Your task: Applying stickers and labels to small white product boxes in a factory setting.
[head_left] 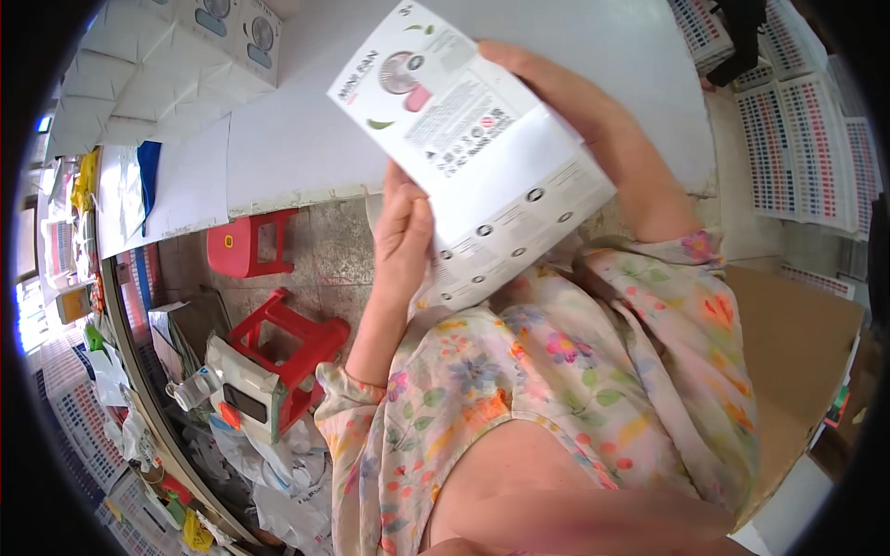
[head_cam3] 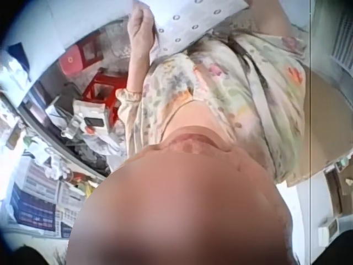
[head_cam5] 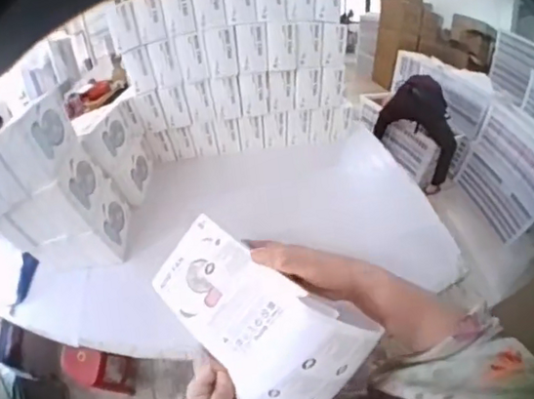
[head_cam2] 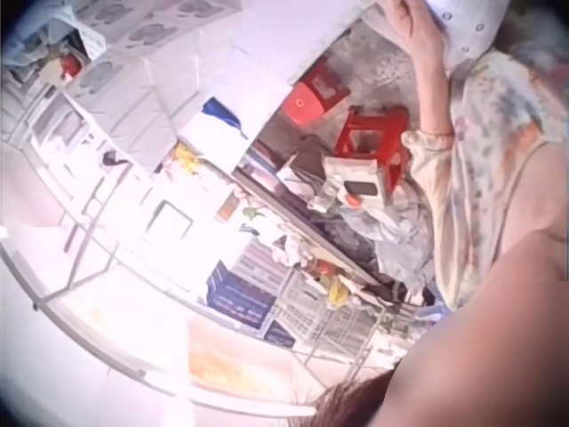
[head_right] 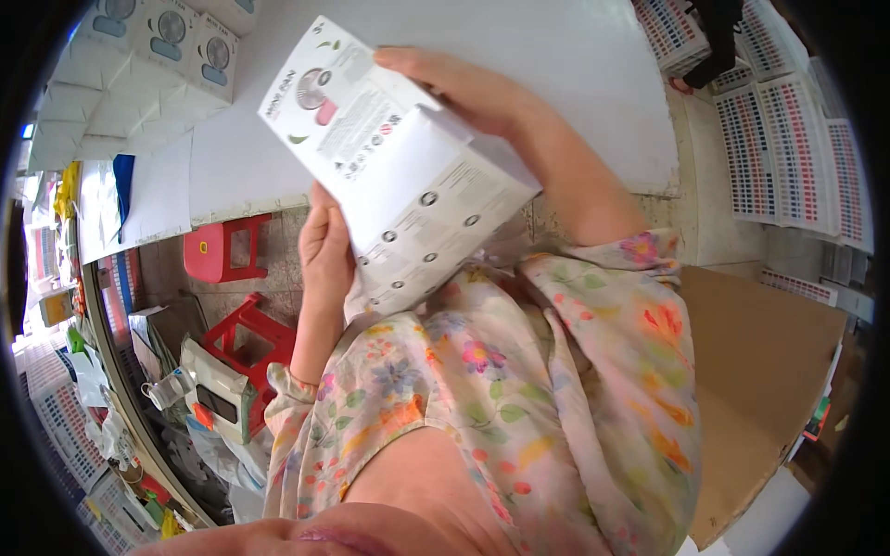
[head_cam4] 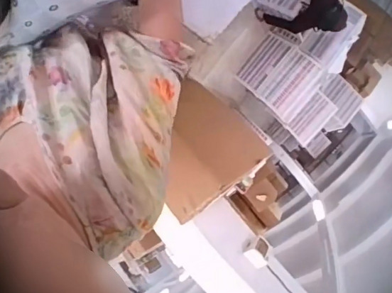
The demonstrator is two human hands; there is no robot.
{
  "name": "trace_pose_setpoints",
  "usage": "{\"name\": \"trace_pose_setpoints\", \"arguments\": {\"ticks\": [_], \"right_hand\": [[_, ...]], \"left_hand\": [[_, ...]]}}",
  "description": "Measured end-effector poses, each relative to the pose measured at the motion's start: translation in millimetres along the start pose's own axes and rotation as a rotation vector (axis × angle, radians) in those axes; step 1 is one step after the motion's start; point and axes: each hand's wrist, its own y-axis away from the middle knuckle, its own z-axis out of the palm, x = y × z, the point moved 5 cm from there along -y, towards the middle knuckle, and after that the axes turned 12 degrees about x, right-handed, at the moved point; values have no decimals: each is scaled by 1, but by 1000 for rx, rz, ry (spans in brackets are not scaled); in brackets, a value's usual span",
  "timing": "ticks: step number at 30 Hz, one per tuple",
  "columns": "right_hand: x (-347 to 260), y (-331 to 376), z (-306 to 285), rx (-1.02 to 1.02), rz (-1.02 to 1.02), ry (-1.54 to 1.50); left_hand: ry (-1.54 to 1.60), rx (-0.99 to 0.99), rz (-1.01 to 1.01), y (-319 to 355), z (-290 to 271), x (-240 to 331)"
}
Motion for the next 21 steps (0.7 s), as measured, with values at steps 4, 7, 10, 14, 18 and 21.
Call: {"name": "trace_pose_setpoints", "arguments": {"ticks": [4,7,10,14,18,21], "right_hand": [[-49,12,-27,37,-281,622],[-55,9,-39,85,-530,1257],[-43,28,-8,176,-507,1715],[-34,31,-11,294,-653,1750],[-40,27,0,325,-723,1782],[-53,20,-12,245,-591,1759]], "left_hand": [[220,-118,-414,-7,43,-34],[133,-363,-643,-6,74,-45],[-6,-498,-578,-1,84,-39],[-205,-625,-488,0,70,-34],[-218,-562,-469,3,64,-28],[-318,-538,-402,-1,55,-17]]}}
